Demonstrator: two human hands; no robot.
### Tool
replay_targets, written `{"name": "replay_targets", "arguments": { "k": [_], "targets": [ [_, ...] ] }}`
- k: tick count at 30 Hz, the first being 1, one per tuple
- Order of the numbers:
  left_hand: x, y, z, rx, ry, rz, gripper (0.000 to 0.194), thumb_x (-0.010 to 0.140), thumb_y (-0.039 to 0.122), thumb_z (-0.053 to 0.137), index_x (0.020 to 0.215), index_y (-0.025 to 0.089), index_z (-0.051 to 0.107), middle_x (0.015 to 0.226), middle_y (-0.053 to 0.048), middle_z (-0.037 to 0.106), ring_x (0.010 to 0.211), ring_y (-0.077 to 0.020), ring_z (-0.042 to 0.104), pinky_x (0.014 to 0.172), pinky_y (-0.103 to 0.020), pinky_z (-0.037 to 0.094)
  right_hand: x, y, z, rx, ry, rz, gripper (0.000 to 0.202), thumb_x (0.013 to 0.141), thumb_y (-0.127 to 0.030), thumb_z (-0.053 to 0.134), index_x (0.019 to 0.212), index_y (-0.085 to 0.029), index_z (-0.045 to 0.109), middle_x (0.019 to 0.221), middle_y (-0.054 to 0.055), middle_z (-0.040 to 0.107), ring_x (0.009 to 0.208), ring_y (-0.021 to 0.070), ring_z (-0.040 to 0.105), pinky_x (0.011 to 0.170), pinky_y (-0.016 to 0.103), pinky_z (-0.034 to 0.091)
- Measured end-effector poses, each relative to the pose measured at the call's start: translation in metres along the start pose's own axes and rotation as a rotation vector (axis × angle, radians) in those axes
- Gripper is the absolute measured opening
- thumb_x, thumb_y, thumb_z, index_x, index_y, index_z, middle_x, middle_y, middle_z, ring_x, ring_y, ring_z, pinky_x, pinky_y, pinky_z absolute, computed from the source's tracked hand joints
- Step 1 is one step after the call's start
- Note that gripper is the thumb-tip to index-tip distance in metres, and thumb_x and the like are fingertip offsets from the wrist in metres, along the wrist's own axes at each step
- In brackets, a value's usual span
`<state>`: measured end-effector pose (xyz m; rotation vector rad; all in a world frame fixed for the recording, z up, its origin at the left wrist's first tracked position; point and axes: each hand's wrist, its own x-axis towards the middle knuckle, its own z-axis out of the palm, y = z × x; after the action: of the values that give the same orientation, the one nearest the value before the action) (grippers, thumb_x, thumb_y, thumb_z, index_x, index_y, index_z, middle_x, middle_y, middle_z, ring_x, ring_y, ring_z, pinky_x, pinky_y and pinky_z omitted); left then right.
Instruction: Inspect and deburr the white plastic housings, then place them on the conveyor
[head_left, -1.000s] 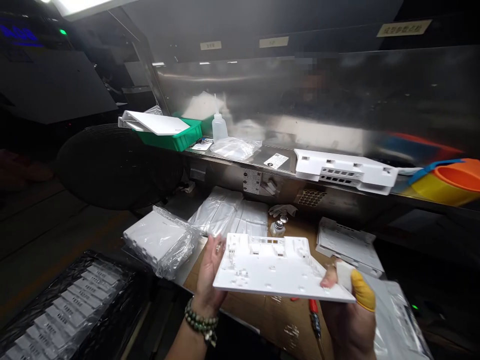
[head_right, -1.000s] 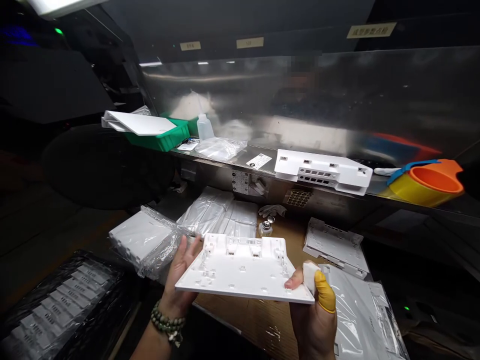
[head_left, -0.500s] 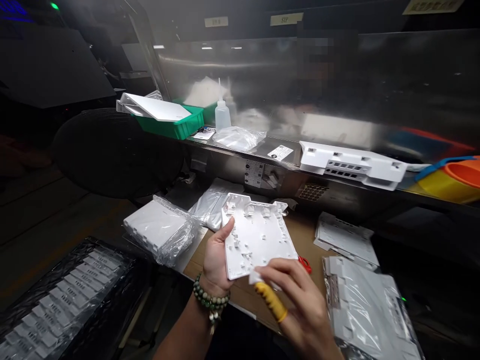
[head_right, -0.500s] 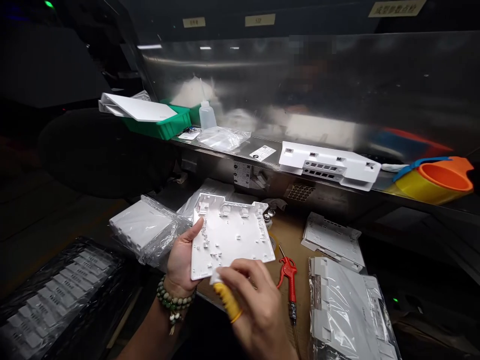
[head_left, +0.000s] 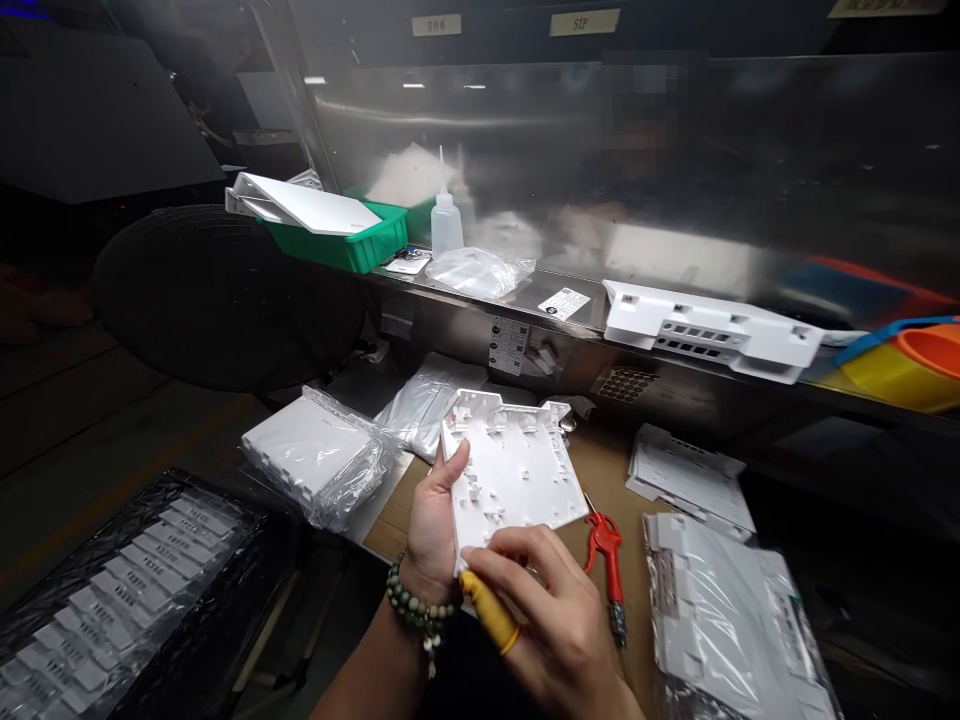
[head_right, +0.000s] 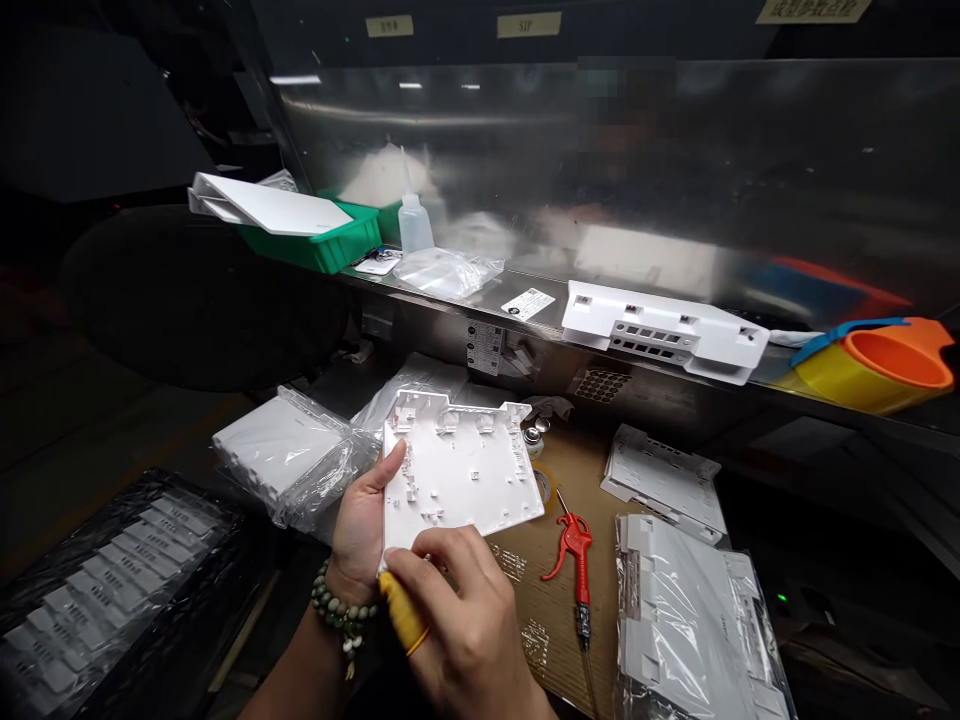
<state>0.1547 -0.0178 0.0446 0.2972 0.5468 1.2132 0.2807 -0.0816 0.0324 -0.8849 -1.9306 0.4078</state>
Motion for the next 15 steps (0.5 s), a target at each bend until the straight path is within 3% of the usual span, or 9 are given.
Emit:
{"name": "replay_targets", "arguments": {
  "k": [4,8,10,15],
  "targets": [
    [0.002,0.011,-0.022,-0.068,-0.03,-0.082,0.059,0.098,0.046,0.048,0.15,0.017,0.05,0.145,-0.016,0.063,0.139,-0.0404,0.053,0.12,-0.065,0.031,-0.016,0.025,-0.026,-0.047,0.019,0.115,0.022,0.093,-0.016,0.068,0.112,-0.024,0.074,0.097,0.007,0.069,0.086,0.0187,0.067,0.071,0.028,0.056],
    [0.001,0.032,-0.05,-0.119,-0.199,-0.043,0.06,0.099,0.048,0.043,0.154,0.022,0.047,0.157,-0.011,0.052,0.152,-0.0351,0.034,0.126,-0.06,0.014,-0.035,0.061,-0.077,-0.198,0.282,0.355,0.016,0.094,-0.025,0.068,0.108,-0.03,0.075,0.108,0.005,0.067,0.099,0.0216,0.066,0.08,0.031,0.054],
    [-0.001,0.041,-0.06,-0.141,-0.286,-0.026,0.058,0.101,0.047,0.036,0.154,0.025,0.046,0.16,-0.008,0.048,0.155,-0.0317,0.027,0.127,-0.057,0.008,-0.04,0.07,-0.093,-0.261,0.335,0.368,0.015,0.094,-0.026,0.068,0.106,-0.031,0.076,0.108,0.005,0.068,0.1,0.0227,0.066,0.083,0.034,0.053],
    [-0.005,0.049,-0.073,-0.14,-0.409,-0.045,0.055,0.103,0.044,0.026,0.151,0.034,0.051,0.163,-0.001,0.043,0.158,-0.0255,0.016,0.126,-0.053,0.0,-0.042,0.074,-0.093,-0.273,0.087,0.248,0.024,0.095,-0.021,0.065,0.114,-0.032,0.076,0.107,0.006,0.071,0.1,0.0241,0.065,0.084,0.038,0.055]
  ]
}}
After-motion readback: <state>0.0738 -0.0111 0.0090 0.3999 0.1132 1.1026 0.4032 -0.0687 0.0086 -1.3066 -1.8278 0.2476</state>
